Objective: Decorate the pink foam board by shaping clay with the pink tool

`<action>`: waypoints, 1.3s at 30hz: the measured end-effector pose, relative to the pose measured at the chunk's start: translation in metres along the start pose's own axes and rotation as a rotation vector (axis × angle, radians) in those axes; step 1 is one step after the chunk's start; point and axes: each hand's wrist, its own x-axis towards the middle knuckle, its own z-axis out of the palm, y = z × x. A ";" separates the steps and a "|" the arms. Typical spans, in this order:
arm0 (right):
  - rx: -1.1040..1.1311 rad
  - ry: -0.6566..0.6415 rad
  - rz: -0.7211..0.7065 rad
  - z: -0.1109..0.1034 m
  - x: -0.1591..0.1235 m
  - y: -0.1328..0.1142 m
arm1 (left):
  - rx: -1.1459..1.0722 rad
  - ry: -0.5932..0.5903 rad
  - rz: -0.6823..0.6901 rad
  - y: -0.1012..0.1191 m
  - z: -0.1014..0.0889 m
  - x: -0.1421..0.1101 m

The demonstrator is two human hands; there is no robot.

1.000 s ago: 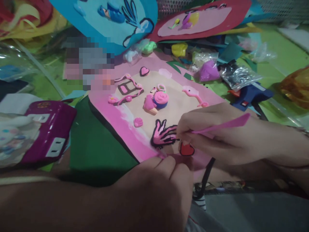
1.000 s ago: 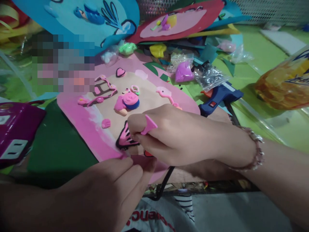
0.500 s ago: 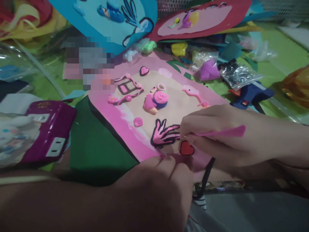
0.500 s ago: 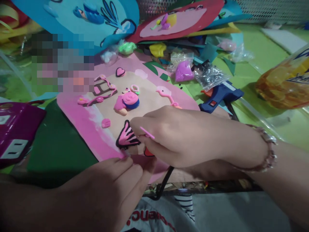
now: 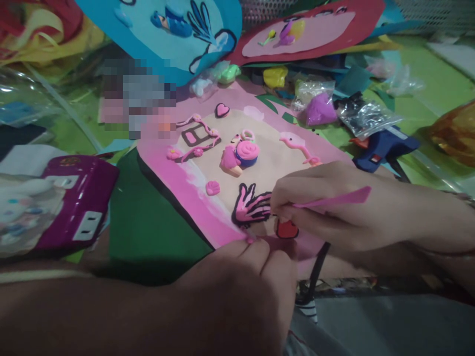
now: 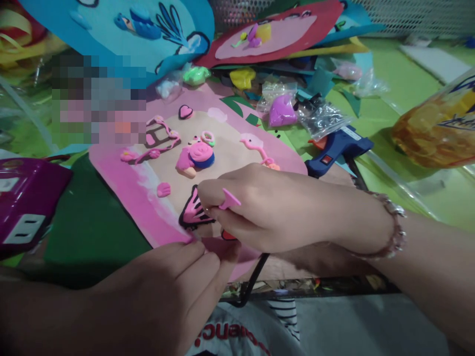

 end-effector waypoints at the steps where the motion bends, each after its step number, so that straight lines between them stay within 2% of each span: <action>1: 0.000 -0.006 0.009 -0.001 0.000 0.000 | -0.013 0.011 0.015 0.000 0.001 0.000; 7: 0.018 -0.071 0.089 -0.006 -0.002 -0.003 | -0.038 0.013 -0.001 0.000 -0.002 0.001; 14: -0.011 -0.046 0.056 -0.007 -0.003 -0.003 | -0.042 0.028 -0.006 0.000 -0.003 0.001; 17: -0.015 0.007 0.019 -0.005 -0.002 -0.002 | -0.037 0.006 -0.003 -0.001 -0.005 0.001; 23: 0.017 -0.013 0.000 -0.001 0.000 0.000 | -0.017 -0.093 0.109 -0.008 -0.013 0.000; 27: -0.001 -0.049 0.064 -0.003 -0.003 -0.001 | 0.003 -0.056 0.083 -0.007 -0.011 -0.001; 32: 0.021 -0.065 0.103 -0.006 -0.002 -0.003 | -0.093 0.015 -0.004 -0.002 -0.003 0.000; 39: -0.003 -0.054 0.074 -0.005 -0.001 -0.001 | -0.104 0.016 -0.007 -0.001 -0.001 0.001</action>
